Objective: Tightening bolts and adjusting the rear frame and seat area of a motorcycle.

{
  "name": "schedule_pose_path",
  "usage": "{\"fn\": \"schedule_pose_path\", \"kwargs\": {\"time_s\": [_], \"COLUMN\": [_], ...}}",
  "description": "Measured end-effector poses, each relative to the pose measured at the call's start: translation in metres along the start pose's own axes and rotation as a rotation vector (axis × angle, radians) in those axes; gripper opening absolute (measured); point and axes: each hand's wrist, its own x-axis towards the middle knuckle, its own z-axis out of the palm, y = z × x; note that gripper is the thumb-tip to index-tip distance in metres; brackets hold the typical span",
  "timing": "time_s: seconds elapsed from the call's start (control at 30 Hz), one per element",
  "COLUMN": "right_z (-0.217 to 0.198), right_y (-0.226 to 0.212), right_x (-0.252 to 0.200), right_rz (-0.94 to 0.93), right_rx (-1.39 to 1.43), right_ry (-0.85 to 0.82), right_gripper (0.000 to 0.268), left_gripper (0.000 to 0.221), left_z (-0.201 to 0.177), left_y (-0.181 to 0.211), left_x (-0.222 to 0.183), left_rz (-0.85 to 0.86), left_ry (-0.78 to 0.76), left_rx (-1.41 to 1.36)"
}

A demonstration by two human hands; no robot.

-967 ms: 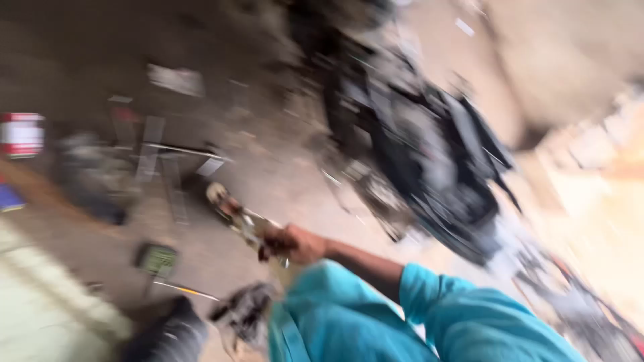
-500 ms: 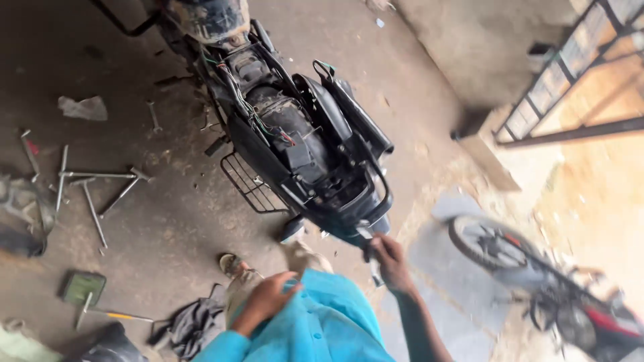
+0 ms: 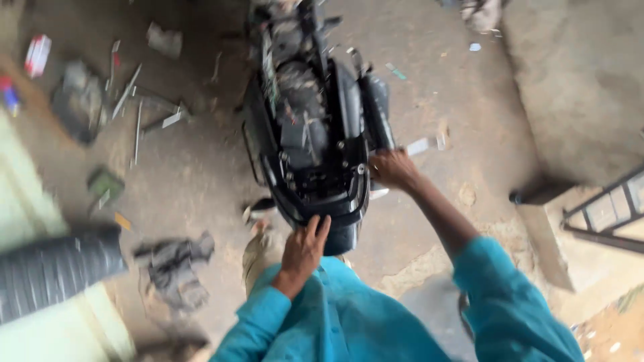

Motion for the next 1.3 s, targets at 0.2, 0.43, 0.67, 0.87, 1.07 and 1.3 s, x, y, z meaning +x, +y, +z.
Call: {"fn": "schedule_pose_path", "kwargs": {"time_s": [0.2,0.43,0.67,0.87,1.07,1.3], "right_z": [0.005,0.002,-0.008,0.043,-0.027,-0.005], "right_y": [-0.018,-0.044,-0.034,0.038,0.018,-0.016], "right_x": [0.08,0.12,0.111,0.143,0.16,0.186], "right_rz": [-0.177,-0.398,-0.266,-0.361,-0.513,-0.913], "right_rx": [-0.491,-0.805,-0.578,-0.525,-0.63,-0.963], "right_ry": [-0.318,-0.622,-0.731,-0.743,-0.613,-0.55], "right_gripper": [0.02,0.025,0.026,0.025,0.025,0.021], "left_gripper": [0.054,0.057,0.06,0.062,0.058,0.05], "left_z": [0.011,0.002,-0.004,0.029,0.039,0.037], "left_y": [-0.001,-0.003,0.016,0.044,0.058,0.066], "left_x": [-0.005,0.001,0.005,0.002,0.004,0.008], "left_rz": [0.019,-0.01,-0.153,-0.398,-0.497,-0.57], "left_ry": [-0.018,0.045,0.042,0.113,0.254,0.319], "left_rx": [0.069,-0.05,-0.052,0.026,-0.006,0.033]}}
